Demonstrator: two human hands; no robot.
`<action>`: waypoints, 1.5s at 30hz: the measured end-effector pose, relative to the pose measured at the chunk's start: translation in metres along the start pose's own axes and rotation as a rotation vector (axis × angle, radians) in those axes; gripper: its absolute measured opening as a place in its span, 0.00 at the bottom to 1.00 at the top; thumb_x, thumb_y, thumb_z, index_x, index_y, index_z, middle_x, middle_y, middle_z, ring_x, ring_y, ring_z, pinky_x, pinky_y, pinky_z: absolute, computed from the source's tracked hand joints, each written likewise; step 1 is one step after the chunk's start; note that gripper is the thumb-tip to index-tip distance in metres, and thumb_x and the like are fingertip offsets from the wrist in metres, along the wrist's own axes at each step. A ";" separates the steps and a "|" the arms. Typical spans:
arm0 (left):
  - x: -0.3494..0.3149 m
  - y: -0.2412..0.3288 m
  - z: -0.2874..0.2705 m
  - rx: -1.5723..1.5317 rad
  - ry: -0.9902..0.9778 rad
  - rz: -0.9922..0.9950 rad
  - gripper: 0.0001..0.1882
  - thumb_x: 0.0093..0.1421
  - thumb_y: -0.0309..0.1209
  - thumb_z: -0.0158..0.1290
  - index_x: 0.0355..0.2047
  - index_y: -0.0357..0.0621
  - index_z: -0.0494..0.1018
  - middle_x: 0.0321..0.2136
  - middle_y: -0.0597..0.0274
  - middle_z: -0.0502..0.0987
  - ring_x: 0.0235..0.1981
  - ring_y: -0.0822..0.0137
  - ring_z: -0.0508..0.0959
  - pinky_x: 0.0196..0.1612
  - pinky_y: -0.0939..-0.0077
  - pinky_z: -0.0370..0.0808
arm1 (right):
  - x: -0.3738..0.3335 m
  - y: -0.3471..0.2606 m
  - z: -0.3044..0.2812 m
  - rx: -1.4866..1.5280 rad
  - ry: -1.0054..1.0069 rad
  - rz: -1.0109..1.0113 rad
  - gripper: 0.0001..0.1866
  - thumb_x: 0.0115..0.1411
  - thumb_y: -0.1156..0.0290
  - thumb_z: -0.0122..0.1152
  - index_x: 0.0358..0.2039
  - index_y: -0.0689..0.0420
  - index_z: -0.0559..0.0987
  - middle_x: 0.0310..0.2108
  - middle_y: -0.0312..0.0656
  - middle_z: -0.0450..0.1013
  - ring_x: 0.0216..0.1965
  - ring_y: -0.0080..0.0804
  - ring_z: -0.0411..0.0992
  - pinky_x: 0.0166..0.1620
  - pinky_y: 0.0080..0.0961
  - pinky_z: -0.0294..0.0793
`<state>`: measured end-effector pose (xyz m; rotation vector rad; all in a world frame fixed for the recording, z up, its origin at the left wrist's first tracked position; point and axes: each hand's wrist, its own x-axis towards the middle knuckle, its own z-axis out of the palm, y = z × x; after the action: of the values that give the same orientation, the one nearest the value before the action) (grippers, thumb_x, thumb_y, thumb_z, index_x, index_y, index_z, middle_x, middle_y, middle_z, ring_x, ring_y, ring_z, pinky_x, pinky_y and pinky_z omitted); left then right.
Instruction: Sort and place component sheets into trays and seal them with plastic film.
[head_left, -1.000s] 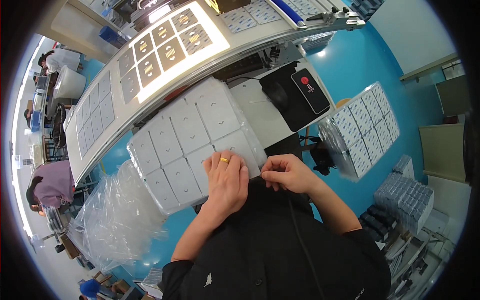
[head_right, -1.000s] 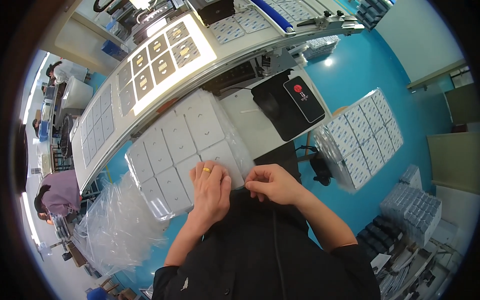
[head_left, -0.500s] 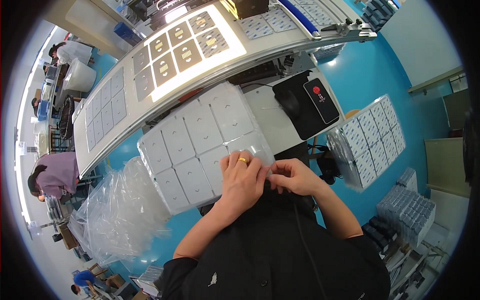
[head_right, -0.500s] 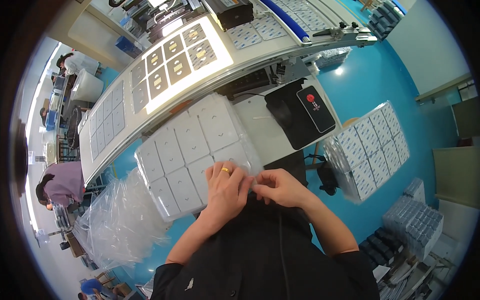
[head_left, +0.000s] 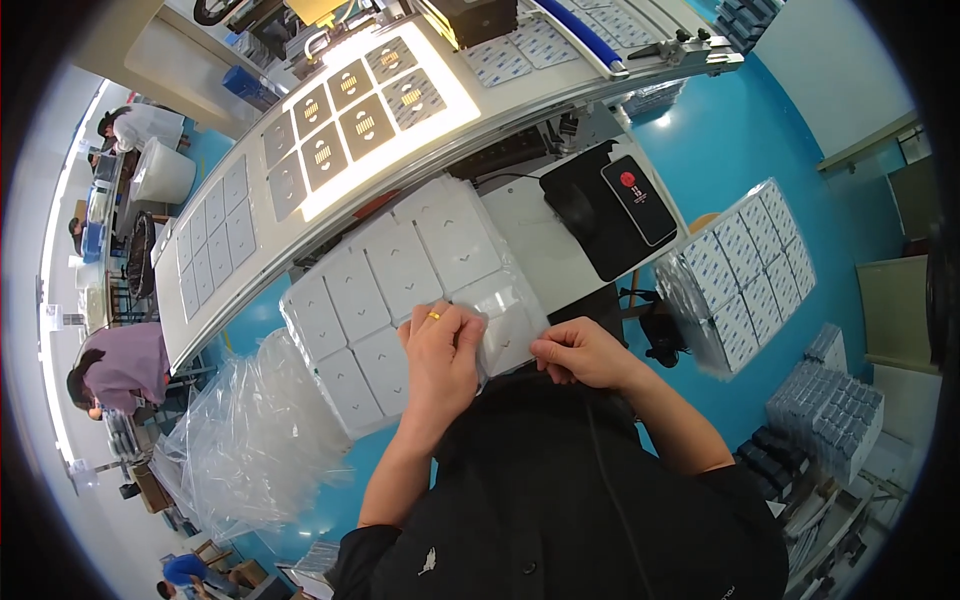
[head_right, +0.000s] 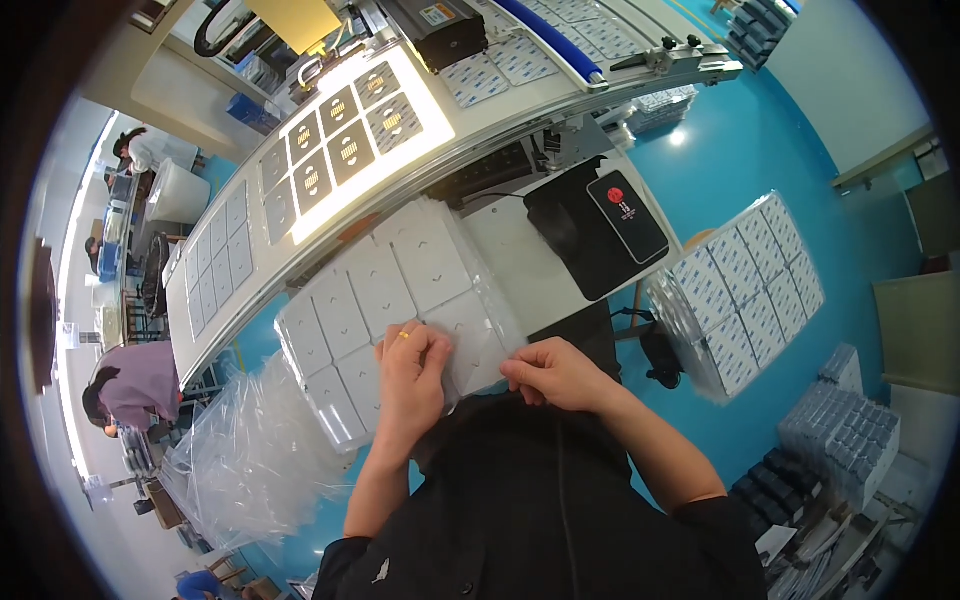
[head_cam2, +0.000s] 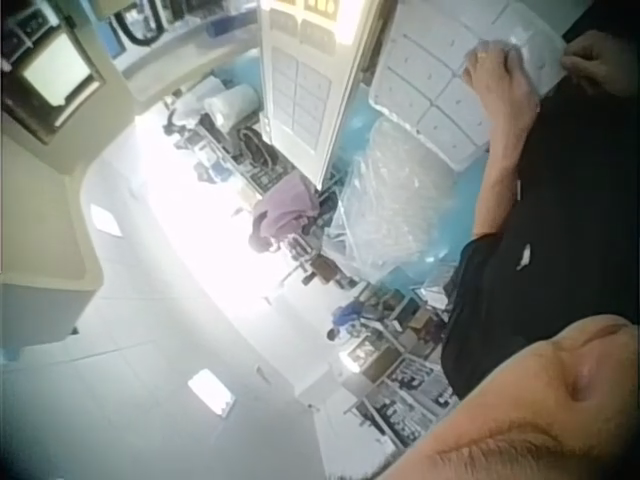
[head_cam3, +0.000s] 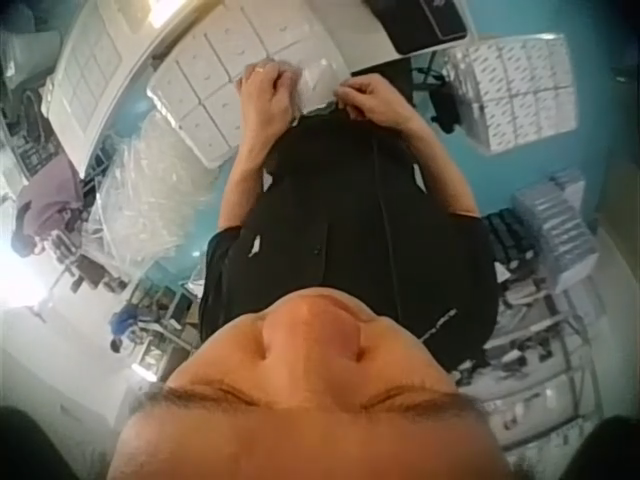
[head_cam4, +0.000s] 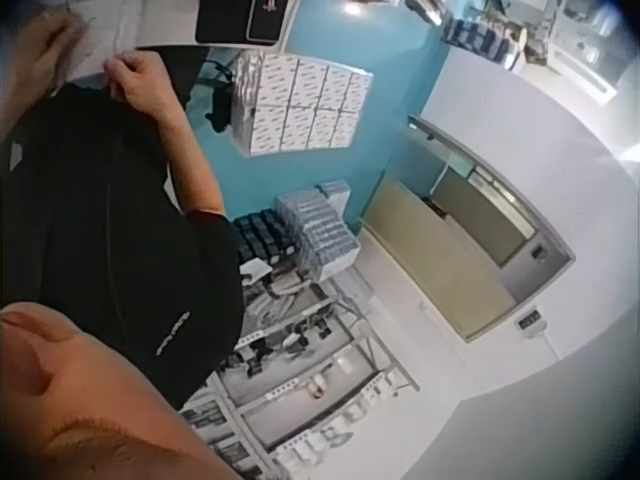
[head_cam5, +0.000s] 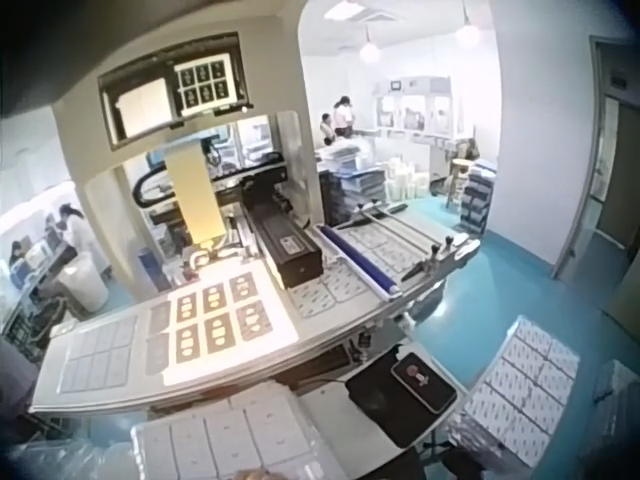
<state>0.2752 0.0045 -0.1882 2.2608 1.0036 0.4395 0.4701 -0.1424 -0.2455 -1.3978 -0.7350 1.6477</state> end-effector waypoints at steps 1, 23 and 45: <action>0.001 0.001 -0.003 -0.071 -0.034 0.005 0.06 0.69 0.29 0.56 0.37 0.40 0.81 0.34 0.54 0.80 0.44 0.51 0.76 0.56 0.58 0.67 | 0.000 -0.002 -0.001 0.010 -0.031 0.014 0.19 0.76 0.58 0.61 0.32 0.59 0.83 0.22 0.32 0.76 0.23 0.17 0.73 0.28 0.19 0.71; 0.050 -0.023 0.020 0.345 0.194 0.198 0.26 0.68 0.46 0.63 0.16 0.47 0.73 0.15 0.59 0.76 0.17 0.53 0.73 0.35 0.59 0.63 | 0.001 -0.008 0.009 -0.218 0.121 -0.127 0.26 0.76 0.57 0.60 0.22 0.60 0.78 0.17 0.30 0.67 0.22 0.18 0.62 0.29 0.25 0.63; 0.074 -0.065 -0.013 0.442 0.338 0.197 0.25 0.66 0.44 0.64 0.17 0.44 0.74 0.17 0.54 0.76 0.22 0.50 0.75 0.38 0.57 0.66 | 0.044 -0.079 0.055 -1.022 0.549 -0.681 0.37 0.67 0.52 0.70 0.64 0.67 0.69 0.64 0.59 0.68 0.66 0.61 0.66 0.62 0.49 0.71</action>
<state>0.2813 0.0987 -0.2171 2.7602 1.1346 0.7674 0.4322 -0.0615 -0.1881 -1.8374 -1.5833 0.2640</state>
